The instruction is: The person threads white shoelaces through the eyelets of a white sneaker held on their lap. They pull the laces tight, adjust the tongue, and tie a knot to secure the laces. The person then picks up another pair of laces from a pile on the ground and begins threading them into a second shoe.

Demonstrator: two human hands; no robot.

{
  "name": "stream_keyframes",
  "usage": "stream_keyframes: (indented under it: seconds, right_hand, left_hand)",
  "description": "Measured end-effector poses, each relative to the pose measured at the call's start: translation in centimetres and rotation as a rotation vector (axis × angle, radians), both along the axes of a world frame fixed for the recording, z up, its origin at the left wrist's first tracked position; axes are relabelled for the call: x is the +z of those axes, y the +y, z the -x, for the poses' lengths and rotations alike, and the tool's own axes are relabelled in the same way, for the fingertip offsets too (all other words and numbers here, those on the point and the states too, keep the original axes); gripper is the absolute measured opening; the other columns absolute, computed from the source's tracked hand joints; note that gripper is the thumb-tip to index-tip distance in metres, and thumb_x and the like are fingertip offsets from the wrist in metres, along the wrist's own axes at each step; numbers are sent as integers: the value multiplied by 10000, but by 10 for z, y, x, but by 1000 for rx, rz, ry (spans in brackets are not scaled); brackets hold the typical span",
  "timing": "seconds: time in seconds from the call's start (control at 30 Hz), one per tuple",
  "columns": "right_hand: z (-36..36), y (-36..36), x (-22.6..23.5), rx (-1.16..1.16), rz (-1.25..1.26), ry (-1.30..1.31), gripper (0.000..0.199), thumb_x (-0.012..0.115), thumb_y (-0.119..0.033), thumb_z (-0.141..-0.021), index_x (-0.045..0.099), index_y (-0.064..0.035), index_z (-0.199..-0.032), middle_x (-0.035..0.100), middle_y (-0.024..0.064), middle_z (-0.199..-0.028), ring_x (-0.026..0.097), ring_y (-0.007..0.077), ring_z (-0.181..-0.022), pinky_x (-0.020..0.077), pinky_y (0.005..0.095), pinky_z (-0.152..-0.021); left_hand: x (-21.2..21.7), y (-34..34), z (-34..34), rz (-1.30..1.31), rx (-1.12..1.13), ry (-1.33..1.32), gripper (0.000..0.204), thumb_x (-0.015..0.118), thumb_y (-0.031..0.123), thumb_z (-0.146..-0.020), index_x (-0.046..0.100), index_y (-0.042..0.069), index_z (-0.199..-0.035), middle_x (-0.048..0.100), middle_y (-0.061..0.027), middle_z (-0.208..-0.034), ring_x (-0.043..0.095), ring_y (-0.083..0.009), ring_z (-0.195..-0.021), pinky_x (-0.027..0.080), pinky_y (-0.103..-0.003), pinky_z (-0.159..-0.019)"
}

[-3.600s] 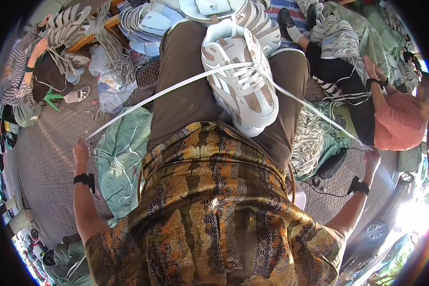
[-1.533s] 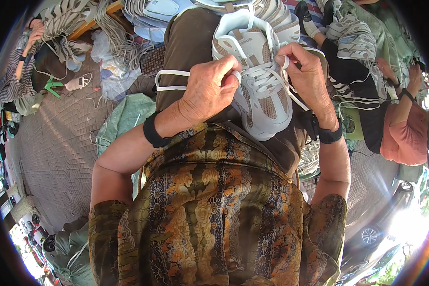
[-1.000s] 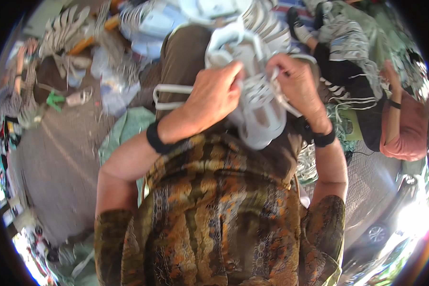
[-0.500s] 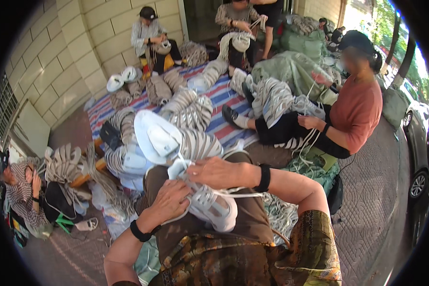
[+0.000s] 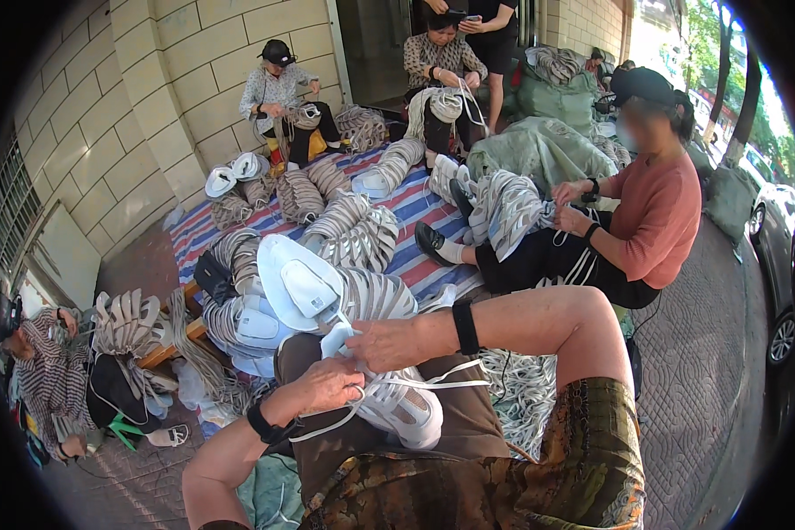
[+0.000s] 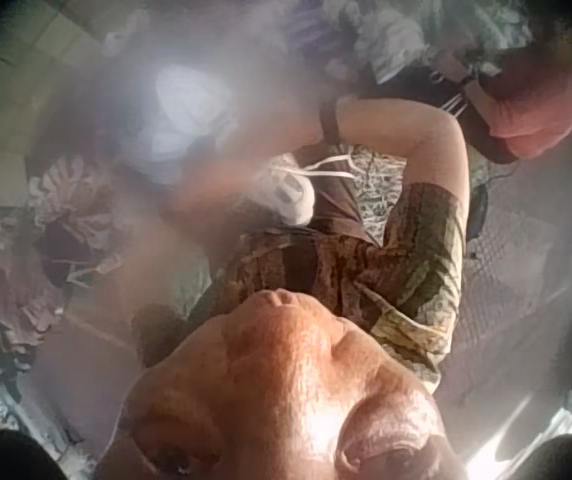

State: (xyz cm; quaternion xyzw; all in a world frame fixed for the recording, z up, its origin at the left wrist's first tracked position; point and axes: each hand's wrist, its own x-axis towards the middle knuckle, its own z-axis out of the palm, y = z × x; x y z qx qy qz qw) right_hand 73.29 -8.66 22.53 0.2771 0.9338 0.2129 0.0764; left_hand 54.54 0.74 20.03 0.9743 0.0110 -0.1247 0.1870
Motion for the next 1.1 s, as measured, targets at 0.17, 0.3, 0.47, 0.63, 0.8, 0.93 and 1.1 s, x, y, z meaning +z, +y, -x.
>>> stream_keyframes:
  seconds: [0.17,0.3,0.47,0.63,0.8,0.93,1.1]
  right_hand:
    - [1,9,-24,-94,131,59,104,642,-203,-753,698,-141,-814,624,-16,-839,542,178,-976,384,378,-834]
    - [8,17,-14,-222,336,29,112,635,-220,-790,704,-144,-833,643,-22,-860,553,184,-986,365,419,-851]
    - [35,8,-3,-333,247,-224,155,633,-242,-803,710,-151,-902,657,-20,-922,541,206,-1033,353,440,-874]
    - [15,13,-21,-430,413,17,176,609,-206,-800,709,-106,-904,654,28,-954,527,239,-1068,357,499,-891]
    - [13,20,-37,-664,526,184,208,619,-171,-759,714,-123,-937,657,57,-990,529,267,-1047,385,486,-860]
    - [13,21,-43,-807,576,390,199,606,-176,-768,705,-109,-929,656,100,-1017,538,300,-1052,433,467,-833]
    - [-2,15,-55,-661,601,1003,161,543,-175,-829,645,-60,-877,622,165,-972,548,338,-1020,445,445,-854]
  left_hand:
    - [-4,-1,-1,41,-17,1,197,548,163,-833,608,40,-974,605,-161,-991,575,-351,-966,461,-428,-832]
    - [0,10,-9,135,-43,154,200,505,146,-843,611,40,-975,620,-168,-952,586,-353,-929,468,-424,-821]
    - [-17,25,-28,-135,-300,95,253,496,218,-863,668,34,-841,673,-129,-803,642,-335,-769,517,-423,-709]
    - [-17,4,-39,-92,203,229,311,526,291,-841,675,27,-909,681,-176,-925,647,-329,-883,511,-414,-765]
    - [-22,12,-39,69,255,361,366,578,354,-795,689,46,-959,672,-188,-996,644,-304,-920,492,-381,-788]
    - [-5,12,-24,476,324,258,334,625,314,-758,689,30,-922,672,-153,-934,624,-251,-838,471,-365,-739]
    - [7,8,-42,465,471,473,268,652,187,-689,664,1,-881,644,-93,-888,577,-179,-806,436,-314,-694]
